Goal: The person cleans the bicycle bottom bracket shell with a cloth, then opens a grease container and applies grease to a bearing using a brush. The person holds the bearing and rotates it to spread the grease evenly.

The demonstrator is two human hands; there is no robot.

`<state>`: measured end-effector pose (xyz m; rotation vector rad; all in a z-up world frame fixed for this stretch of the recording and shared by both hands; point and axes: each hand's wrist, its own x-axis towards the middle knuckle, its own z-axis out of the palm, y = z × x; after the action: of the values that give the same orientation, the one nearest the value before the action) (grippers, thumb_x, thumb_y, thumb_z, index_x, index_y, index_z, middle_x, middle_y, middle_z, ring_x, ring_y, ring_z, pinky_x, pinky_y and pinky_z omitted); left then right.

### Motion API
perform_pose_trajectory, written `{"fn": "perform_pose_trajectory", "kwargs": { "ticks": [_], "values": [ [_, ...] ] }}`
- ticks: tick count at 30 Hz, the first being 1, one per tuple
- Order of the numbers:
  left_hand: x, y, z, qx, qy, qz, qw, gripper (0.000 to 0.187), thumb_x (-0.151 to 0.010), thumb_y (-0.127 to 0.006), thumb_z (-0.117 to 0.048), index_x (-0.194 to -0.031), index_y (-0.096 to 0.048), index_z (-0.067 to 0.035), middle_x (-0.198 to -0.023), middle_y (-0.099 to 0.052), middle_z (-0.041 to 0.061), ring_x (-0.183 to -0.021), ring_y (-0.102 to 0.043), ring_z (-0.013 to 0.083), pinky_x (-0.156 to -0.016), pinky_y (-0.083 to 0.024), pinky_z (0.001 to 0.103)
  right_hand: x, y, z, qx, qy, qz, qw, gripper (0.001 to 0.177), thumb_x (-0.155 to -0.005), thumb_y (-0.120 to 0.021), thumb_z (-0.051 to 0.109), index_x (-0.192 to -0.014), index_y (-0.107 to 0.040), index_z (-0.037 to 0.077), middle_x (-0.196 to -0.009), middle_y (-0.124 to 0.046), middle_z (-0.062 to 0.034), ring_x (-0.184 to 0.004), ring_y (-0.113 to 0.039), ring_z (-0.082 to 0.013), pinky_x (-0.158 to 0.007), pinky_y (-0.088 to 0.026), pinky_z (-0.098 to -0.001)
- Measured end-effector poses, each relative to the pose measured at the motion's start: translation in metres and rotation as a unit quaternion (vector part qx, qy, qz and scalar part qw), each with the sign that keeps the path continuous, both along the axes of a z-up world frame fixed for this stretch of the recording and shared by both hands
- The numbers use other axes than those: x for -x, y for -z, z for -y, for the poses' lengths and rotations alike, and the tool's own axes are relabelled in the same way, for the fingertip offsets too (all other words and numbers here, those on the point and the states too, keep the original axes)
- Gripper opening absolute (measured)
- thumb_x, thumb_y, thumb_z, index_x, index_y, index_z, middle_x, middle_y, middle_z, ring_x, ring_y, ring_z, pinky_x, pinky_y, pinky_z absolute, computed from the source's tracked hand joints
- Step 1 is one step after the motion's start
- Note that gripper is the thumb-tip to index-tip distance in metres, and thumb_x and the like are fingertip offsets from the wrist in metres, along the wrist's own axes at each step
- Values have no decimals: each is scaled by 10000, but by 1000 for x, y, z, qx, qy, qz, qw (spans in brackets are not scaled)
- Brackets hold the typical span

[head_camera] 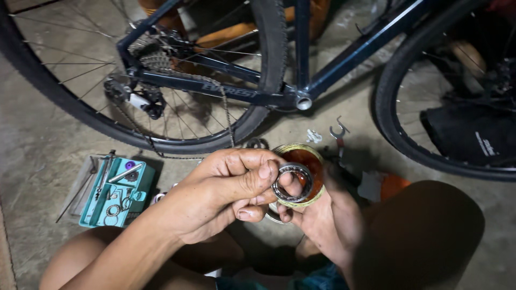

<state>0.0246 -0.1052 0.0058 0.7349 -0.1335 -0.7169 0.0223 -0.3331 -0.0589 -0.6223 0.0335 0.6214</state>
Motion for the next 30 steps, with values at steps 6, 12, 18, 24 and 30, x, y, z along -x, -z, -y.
{"fn": "perform_pose_trajectory", "kwargs": {
  "ticks": [6,12,18,24,30],
  "values": [
    [-1,-6,11,7,12,-10,1000,220,-1016,-635,-140,-1148,-681,30,-957,-661,45,-719,-452,69,-571,-350,214,9,4,15,1,33,-35,999,556,-1022,-474,478,-1408,-508,78,-1238,-648,-118,-1049,-606,-264,-812,-490,-436],
    [-7,1,9,36,5,36,999,259,-1023,-623,12,-1262,-654,104,-1009,-667,76,-744,-479,65,-597,-368,218,13,3,16,17,37,-37,998,587,-1017,-483,503,-1428,-487,83,-1252,-628,-139,-1031,-620,-276,-836,-508,-434],
    [-15,19,5,13,-31,25,999,357,-894,-656,77,-1252,-660,67,-1113,-693,63,-759,-496,57,-609,-398,211,10,10,14,21,36,-56,998,565,-1016,-488,499,-1411,-494,95,-1241,-629,-156,-991,-627,-286,-832,-516,-426],
    [-13,32,0,-61,-64,-30,996,375,-820,-573,75,-1183,-659,44,-1102,-718,40,-772,-511,57,-582,-378,223,8,20,9,21,29,-74,997,527,-1021,-496,475,-1396,-506,105,-1230,-628,-157,-985,-621,-289,-820,-516,-428],
    [-7,39,-1,-69,-80,-76,992,269,-921,-616,8,-1181,-686,9,-929,-662,23,-667,-466,46,-527,-353,205,6,23,-1,30,23,-68,997,533,-1029,-488,485,-1401,-503,104,-1220,-626,-137,-973,-607,-281,-806,-505,-417]
  ]
}}
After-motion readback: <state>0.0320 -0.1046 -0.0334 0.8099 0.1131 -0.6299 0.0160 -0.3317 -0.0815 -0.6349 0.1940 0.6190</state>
